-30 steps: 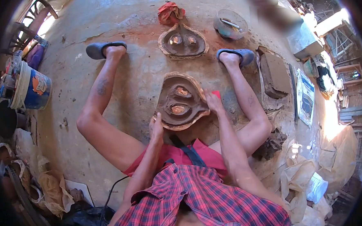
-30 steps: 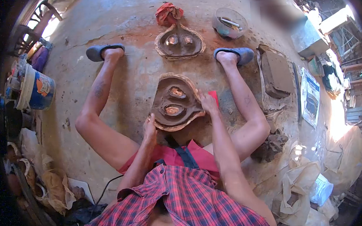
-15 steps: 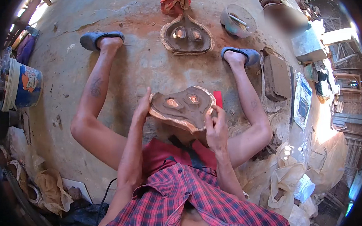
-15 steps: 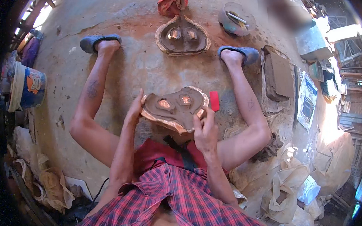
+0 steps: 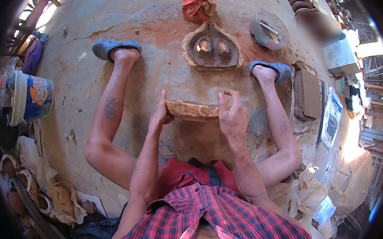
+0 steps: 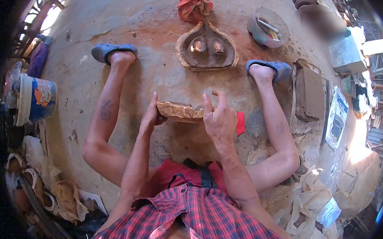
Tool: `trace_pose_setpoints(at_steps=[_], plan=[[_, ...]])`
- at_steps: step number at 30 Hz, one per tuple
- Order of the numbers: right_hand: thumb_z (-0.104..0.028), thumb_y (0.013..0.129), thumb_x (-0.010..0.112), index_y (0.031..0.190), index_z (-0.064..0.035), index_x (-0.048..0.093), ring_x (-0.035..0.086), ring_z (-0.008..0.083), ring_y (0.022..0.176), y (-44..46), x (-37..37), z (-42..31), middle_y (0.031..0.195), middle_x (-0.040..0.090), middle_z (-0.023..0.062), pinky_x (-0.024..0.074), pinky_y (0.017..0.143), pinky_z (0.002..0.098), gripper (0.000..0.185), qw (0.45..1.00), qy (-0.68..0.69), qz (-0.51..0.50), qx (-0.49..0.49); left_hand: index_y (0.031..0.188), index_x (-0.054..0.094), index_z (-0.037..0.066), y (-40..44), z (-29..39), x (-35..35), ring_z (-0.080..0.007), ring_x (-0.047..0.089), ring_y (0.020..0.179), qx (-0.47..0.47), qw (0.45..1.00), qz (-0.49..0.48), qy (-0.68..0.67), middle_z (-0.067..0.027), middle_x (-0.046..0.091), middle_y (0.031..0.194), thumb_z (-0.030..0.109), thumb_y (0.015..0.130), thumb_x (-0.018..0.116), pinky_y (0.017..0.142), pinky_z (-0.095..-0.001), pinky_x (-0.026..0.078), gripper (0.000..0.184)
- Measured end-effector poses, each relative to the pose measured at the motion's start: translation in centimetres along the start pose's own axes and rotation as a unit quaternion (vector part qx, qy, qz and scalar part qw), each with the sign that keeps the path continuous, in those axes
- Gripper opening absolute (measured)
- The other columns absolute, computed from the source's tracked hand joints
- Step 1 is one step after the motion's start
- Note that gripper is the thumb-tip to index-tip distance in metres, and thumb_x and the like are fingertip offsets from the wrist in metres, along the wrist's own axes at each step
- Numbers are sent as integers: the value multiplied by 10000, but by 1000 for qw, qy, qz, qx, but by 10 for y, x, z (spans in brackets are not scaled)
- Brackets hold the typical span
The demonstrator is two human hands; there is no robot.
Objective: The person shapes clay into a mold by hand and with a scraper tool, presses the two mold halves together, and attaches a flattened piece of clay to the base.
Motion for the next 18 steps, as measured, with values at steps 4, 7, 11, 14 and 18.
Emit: trace_pose_setpoints(at_steps=[4, 7, 11, 14, 18], plan=[[-525, 1044, 575, 1213, -88, 665, 707, 450, 705, 19, 0, 2, 665, 680, 216, 500, 614, 574, 477, 1000, 1, -9, -10, 955, 734, 3, -18, 22, 1, -196, 658, 596, 4, 997, 55, 47, -103, 683, 745, 872, 961, 296, 625, -335, 552, 973], [-555, 1038, 588, 1169, -84, 696, 699, 362, 624, 26, -4, 10, 599, 634, 159, 500, 593, 514, 502, 997, 61, -51, 8, 1086, 745, -36, -13, 21, -5, -223, 714, 781, 12, 994, 65, 86, -174, 731, 910, 866, 964, 306, 680, -375, 564, 1011], [-561, 1049, 581, 1080, -50, 727, 611, 178, 607, 68, -10, 43, 617, 565, 102, 473, 584, 418, 533, 984, 169, -50, 19, 1239, 703, -79, -19, 38, -1, -270, 713, 967, 80, 989, 107, 57, -241, 734, 1039, 851, 973, 319, 775, -393, 561, 1041], [-532, 1066, 556, 1088, 1, 728, 680, 213, 748, 146, -6, 98, 769, 673, 163, 512, 698, 402, 560, 987, 144, 43, 54, 1319, 663, -87, 8, 40, -15, -319, 695, 1066, 124, 981, 111, 102, -273, 722, 1161, 815, 994, 344, 903, -408, 549, 1010], [-567, 1064, 502, 1145, 31, 725, 692, 476, 1082, 257, 27, 133, 1077, 738, 298, 520, 946, 502, 644, 991, 84, 103, 3, 1554, 503, 33, 31, 82, -9, -307, 675, 1114, 156, 978, 73, 121, -209, 663, 1372, 773, 1006, 412, 952, -407, 527, 925]])
Point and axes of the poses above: each hand's wrist, its own y-axis towards the middle knuckle, its own x-axis out of the palm, z = x × y, the point moved 5 cm from there along y, towards the middle knuckle
